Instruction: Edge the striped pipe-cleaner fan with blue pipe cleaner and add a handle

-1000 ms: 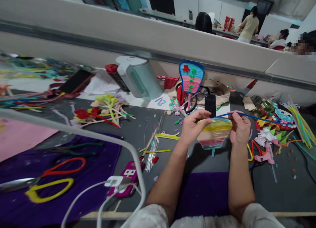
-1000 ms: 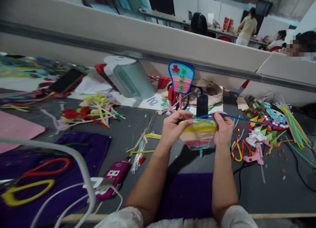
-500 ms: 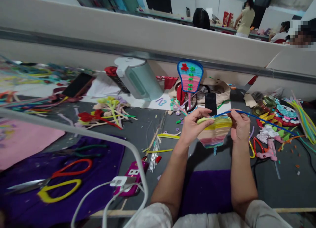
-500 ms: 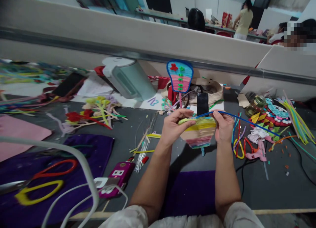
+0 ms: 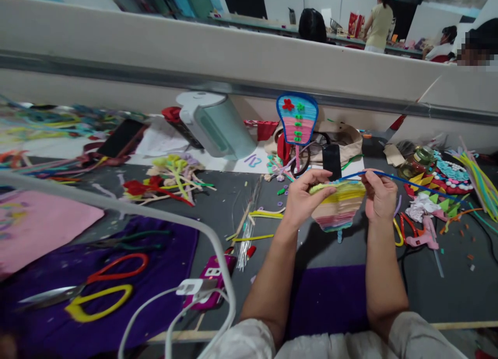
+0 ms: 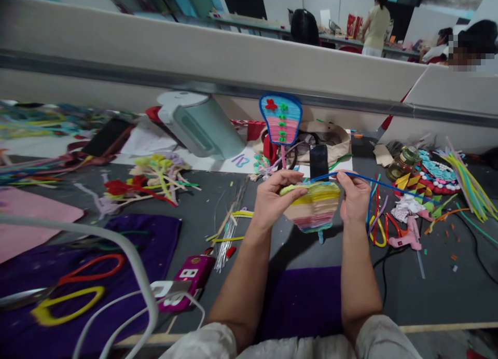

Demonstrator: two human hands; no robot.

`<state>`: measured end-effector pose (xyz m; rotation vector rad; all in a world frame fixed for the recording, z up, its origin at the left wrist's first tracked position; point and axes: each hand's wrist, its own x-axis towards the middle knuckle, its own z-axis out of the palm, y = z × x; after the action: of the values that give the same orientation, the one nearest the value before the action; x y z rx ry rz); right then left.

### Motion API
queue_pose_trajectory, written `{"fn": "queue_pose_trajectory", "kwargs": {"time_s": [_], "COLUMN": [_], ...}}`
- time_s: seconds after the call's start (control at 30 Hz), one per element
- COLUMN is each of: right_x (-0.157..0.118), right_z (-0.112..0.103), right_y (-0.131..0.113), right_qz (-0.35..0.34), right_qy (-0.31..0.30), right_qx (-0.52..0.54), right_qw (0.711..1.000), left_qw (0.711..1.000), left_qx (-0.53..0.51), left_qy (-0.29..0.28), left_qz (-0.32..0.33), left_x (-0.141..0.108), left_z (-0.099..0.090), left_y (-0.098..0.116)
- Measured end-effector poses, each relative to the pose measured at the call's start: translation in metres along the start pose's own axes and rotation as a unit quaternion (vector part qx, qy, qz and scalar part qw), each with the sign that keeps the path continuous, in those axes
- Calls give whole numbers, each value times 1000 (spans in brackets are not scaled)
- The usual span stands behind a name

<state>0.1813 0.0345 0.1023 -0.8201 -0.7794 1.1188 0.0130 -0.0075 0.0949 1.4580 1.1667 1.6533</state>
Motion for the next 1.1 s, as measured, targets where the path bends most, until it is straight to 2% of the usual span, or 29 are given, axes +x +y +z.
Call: {"fn": "queue_pose_trajectory", "kwargs": {"time_s": [0.13, 0.3, 0.47, 0.63, 0.83, 1.1], "right_x": [0, -1, -1, 0, -2, 0], "right_z": [1, 1, 1, 1, 1, 2], "right_y": [1, -1, -4, -4, -3, -2], "right_qz": [6, 10, 8, -4, 13, 6], "right_qy": [-15, -1, -23, -8, -25, 1], "right_qx": [-5, 3, 3, 4, 8, 28], "right_qw": [1000, 1000, 1000, 1000, 1000, 1000], "left_qw": [1000, 1000, 1000, 1000, 999, 999], "left_qx": [-1, -2, 4, 18, 36, 37], "left_qy": [1, -3, -3, -2, 4, -1], "left_qz": [-2, -3, -11, -6, 0, 5], "left_x": [0, 0, 0, 0, -1, -1], "left_z": [0, 0, 0, 0, -1, -1], "left_y": [0, 1, 4, 5, 3, 2]}}
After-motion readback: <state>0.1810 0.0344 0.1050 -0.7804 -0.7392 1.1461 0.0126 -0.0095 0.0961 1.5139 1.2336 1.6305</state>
